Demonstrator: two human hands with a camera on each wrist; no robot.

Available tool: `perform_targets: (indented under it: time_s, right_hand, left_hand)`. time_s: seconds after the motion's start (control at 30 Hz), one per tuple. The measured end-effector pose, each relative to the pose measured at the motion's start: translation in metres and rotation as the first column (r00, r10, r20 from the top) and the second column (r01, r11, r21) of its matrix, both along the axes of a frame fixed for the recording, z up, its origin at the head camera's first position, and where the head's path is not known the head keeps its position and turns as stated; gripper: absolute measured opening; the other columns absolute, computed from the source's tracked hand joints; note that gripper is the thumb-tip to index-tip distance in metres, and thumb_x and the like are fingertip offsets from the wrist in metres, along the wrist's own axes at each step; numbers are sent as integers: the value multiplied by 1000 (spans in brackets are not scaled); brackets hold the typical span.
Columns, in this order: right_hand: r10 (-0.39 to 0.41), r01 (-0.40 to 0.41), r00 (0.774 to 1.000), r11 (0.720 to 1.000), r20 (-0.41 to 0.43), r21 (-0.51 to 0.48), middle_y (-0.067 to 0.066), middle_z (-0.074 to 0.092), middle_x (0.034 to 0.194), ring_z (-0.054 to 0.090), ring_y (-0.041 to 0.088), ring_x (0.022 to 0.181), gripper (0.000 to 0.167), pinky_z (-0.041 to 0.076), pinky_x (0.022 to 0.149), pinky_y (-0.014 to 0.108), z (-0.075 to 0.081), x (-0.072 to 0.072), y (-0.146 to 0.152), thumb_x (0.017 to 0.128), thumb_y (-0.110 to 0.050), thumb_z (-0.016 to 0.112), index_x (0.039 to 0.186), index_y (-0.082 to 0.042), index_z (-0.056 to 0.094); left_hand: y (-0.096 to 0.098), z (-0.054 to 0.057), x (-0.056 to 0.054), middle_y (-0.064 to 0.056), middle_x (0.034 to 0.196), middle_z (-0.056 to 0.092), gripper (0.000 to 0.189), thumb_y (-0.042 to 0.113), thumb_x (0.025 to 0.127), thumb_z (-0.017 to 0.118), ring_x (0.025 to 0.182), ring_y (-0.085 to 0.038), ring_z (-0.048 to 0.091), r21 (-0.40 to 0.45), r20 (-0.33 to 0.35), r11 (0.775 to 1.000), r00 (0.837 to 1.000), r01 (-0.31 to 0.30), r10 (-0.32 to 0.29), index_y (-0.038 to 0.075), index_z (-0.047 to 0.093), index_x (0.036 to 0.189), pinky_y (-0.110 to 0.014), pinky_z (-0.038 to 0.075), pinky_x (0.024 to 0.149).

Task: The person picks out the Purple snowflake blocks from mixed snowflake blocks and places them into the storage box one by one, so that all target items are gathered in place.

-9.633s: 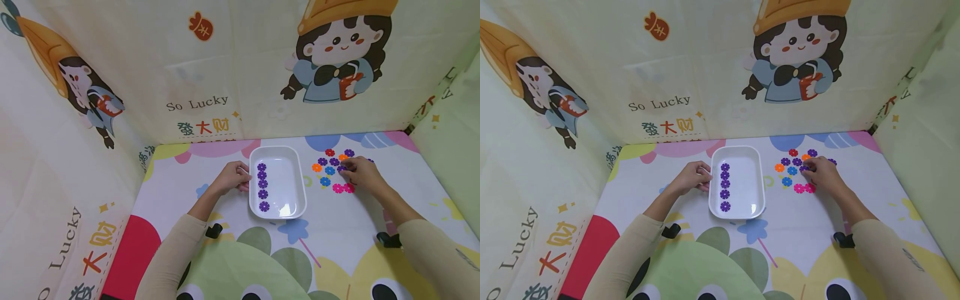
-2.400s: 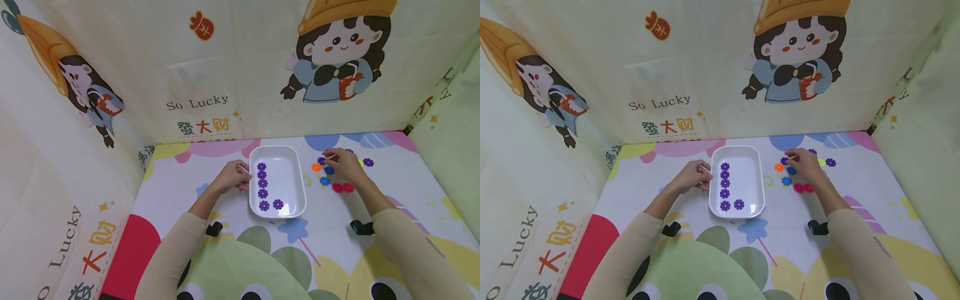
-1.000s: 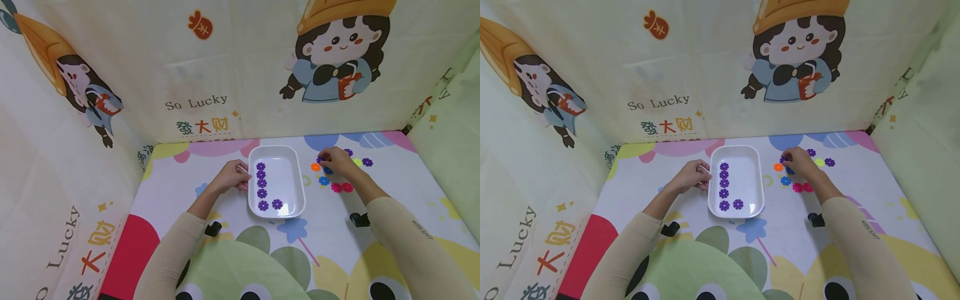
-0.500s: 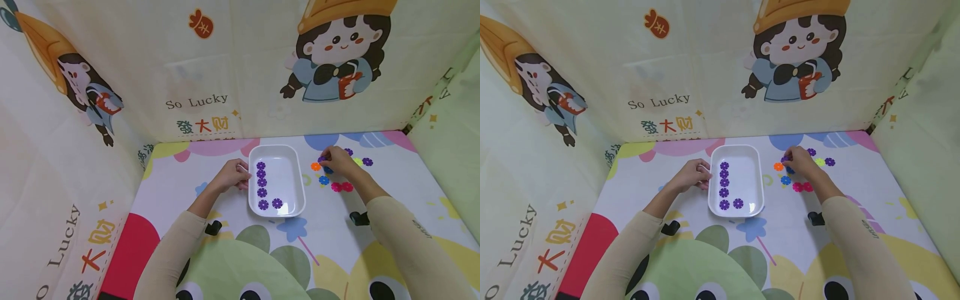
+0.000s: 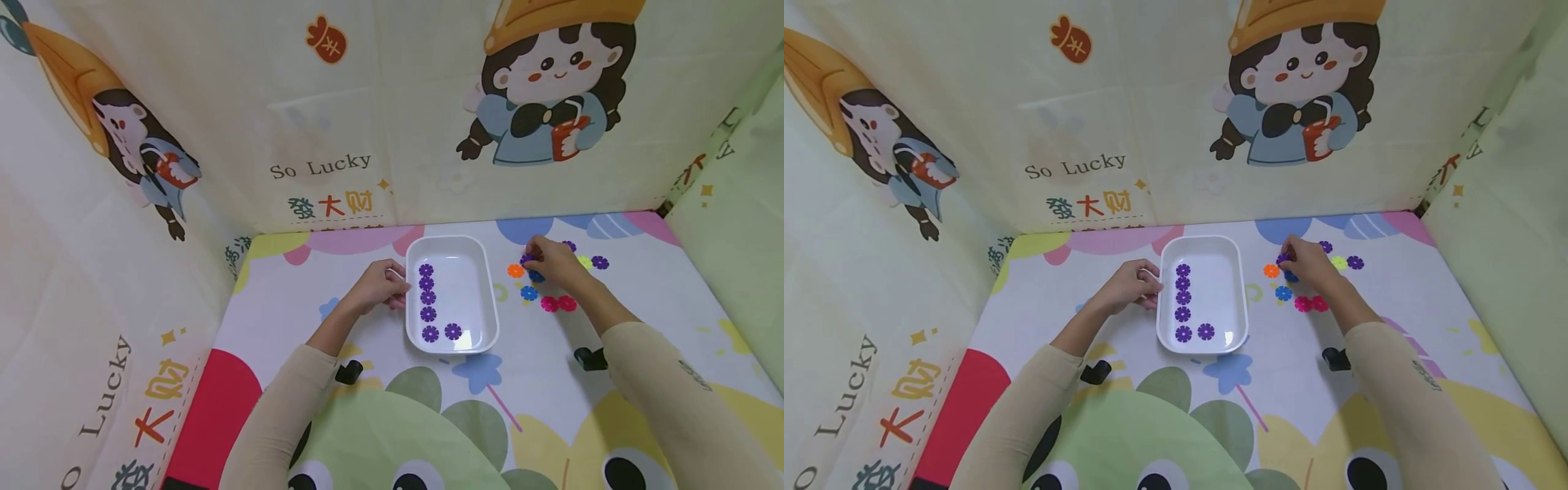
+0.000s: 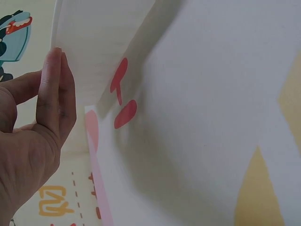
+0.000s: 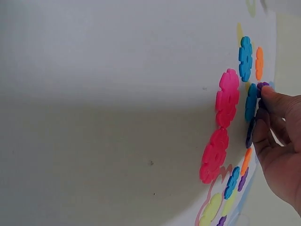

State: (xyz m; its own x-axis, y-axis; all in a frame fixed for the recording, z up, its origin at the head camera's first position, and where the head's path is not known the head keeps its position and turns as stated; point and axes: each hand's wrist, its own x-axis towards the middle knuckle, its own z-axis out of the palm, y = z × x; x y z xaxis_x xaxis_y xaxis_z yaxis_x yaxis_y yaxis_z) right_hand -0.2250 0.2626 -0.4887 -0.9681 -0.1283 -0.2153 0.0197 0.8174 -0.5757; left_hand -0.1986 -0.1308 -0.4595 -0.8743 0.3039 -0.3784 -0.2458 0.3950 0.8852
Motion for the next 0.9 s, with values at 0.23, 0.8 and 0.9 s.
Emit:
perform_targets:
  time_s: [0.23,0.8,0.9]
  right_hand:
    - [-10,10,1000,998,-8,-69,28,58,131,53,48,124,28,52,108,62,7,9,6,106,-12,58,130,-2,51]
    - [48,-61,987,995,-153,-83,23,68,122,65,42,114,25,59,100,58,35,35,-5,101,-10,66,126,-7,59]
    - [73,-93,981,990,-181,-103,20,69,119,66,39,111,25,59,99,56,40,39,-11,100,-8,68,124,-7,61]
  left_hand:
    - [1,-2,1,-14,90,69,30,6,96,73,60,-19,72,6,15,1000,1000,-17,17,2,57,120,-40,68,64]
    - [2,-5,4,-14,89,67,27,5,97,71,61,-18,70,24,11,998,998,-60,60,1,58,119,-47,68,69]
    - [2,-5,5,-14,89,68,27,5,97,71,61,-17,70,31,11,997,998,-65,64,1,58,119,-42,68,64]
